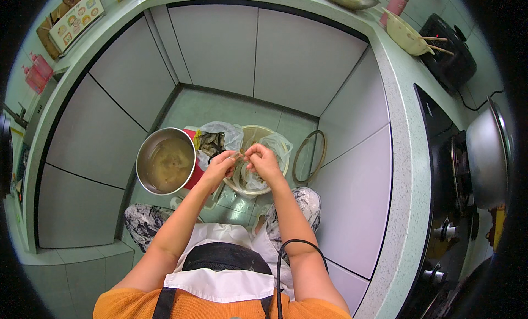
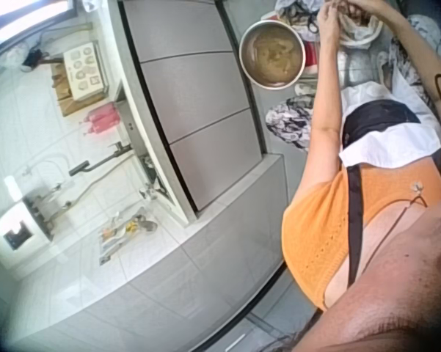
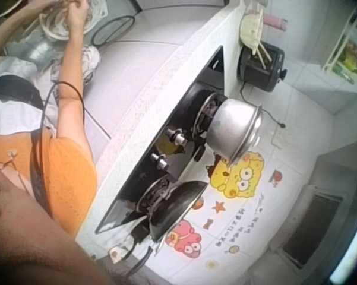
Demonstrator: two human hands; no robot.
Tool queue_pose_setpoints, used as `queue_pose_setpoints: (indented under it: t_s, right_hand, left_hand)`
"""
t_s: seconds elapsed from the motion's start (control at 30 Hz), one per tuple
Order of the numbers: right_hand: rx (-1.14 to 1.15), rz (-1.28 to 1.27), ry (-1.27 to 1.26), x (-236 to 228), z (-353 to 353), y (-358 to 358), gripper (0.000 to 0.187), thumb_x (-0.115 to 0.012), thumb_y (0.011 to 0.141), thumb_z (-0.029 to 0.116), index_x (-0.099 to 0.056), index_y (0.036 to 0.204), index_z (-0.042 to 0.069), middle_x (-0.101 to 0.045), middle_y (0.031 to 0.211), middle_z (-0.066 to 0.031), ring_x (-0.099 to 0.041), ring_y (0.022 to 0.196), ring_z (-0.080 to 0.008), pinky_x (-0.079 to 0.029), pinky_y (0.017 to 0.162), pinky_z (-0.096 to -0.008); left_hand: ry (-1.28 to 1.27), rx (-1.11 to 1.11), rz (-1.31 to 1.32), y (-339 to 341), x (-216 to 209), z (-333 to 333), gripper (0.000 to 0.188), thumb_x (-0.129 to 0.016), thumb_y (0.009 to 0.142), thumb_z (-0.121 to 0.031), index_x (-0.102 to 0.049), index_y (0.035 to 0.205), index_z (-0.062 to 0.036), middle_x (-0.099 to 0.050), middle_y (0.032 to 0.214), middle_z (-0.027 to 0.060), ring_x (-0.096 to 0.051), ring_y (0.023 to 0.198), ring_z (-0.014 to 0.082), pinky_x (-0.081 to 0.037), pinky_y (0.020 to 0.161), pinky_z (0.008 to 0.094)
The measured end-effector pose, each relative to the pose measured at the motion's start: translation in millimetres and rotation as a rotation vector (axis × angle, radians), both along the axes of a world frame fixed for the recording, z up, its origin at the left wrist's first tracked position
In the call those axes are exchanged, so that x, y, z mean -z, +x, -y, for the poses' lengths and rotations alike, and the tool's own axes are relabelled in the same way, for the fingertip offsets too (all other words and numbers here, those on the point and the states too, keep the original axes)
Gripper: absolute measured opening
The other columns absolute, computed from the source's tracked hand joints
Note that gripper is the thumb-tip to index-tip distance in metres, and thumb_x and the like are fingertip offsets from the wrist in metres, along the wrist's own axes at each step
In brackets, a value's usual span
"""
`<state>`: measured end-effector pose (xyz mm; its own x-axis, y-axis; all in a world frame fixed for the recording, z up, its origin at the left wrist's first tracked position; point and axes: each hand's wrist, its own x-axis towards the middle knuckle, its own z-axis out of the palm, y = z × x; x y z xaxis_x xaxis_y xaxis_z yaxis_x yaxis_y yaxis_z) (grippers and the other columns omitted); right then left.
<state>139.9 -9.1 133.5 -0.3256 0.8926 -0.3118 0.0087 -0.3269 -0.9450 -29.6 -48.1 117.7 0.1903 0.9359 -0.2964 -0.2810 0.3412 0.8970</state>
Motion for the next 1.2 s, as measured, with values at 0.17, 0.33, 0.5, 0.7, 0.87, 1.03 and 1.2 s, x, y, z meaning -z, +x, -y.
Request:
queue_pose_setpoints:
  t_s: [0.17,0.33,0.5,0.7,0.87,1.03,1.2]
  right_hand:
    - [0.055,0.396,0.292,-2,0,-3,0.011,-0.052,0.075,0.005,-0.06,0.084,0.004,-0.062,0.078,-0.0061,-0.058,0.064,-0.0152,-0.047,0.057,-0.0273]
    - [0.02,0.704,0.686,21,-4,1,0.014,-0.05,0.071,0.009,-0.063,0.075,0.007,-0.062,0.08,-0.0111,-0.059,0.077,-0.0303,-0.046,0.072,-0.0391]
    - [-0.027,0.749,0.483,14,-8,-15,0.017,-0.048,0.075,0.012,-0.063,0.08,0.008,-0.062,0.085,-0.0121,-0.059,0.082,-0.0318,-0.046,0.073,-0.0416]
    - [-0.136,0.895,0.582,22,-13,-31,0.011,-0.055,0.077,0.014,-0.061,0.084,0.008,-0.063,0.086,-0.0125,-0.06,0.082,-0.0315,-0.046,0.07,-0.0408]
    - [-0.072,0.962,0.53,26,-16,-47,0.013,-0.054,0.078,0.018,-0.061,0.08,0.008,-0.063,0.082,-0.0131,-0.059,0.078,-0.0336,-0.046,0.068,-0.0428]
    - [-0.165,1.046,0.598,43,-20,-53,0.016,-0.049,0.077,0.015,-0.061,0.068,0.008,-0.061,0.083,-0.0134,-0.058,0.077,-0.035,-0.045,0.067,-0.0443]
    - [-0.142,1.013,0.749,41,-8,-84,0.009,-0.055,0.074,0.011,-0.06,0.082,0.008,-0.058,0.088,-0.0124,-0.057,0.08,-0.0329,-0.046,0.068,-0.0422]
  left_hand:
    - [-0.046,-0.042,-0.042,-6,1,3,0.021,-0.053,0.088,-0.018,-0.055,0.105,-0.0067,-0.046,0.07,-0.0045,-0.039,0.055,0.0044,-0.031,0.05,0.019]
    - [-0.123,-0.166,-0.033,-20,21,3,0.03,-0.055,0.087,-0.013,-0.047,0.114,-0.0056,-0.05,0.076,-0.0007,-0.045,0.061,0.006,-0.035,0.051,0.0215]
    - [-0.153,-0.441,0.139,-38,55,-33,0.058,-0.055,0.084,-0.008,-0.027,0.135,-0.0038,-0.051,0.103,0.0068,-0.053,0.082,0.0135,-0.045,0.074,0.0265]
    - [-0.086,-0.43,-0.358,-67,67,-32,0.049,-0.048,0.086,-0.011,-0.035,0.132,-0.0038,-0.047,0.126,0.0058,-0.051,0.106,0.0147,-0.043,0.083,0.0302]
    - [-0.049,-0.439,-0.101,-81,45,11,0.025,-0.047,0.088,-0.009,-0.054,0.112,-0.0022,-0.058,0.107,0.0032,-0.055,0.094,0.0118,-0.047,0.073,0.0236]
    - [0.013,-0.526,-0.153,-123,72,36,0.02,-0.045,0.087,-0.005,-0.059,0.102,-0.0018,-0.059,0.099,0.0046,-0.054,0.08,0.0082,-0.045,0.067,0.0195]
    - [0.277,-0.46,-1.221,-190,105,47,0.022,-0.054,0.076,-0.01,-0.059,0.096,-0.0038,-0.056,0.097,0.0132,-0.056,0.086,0.0293,-0.046,0.078,0.0383]
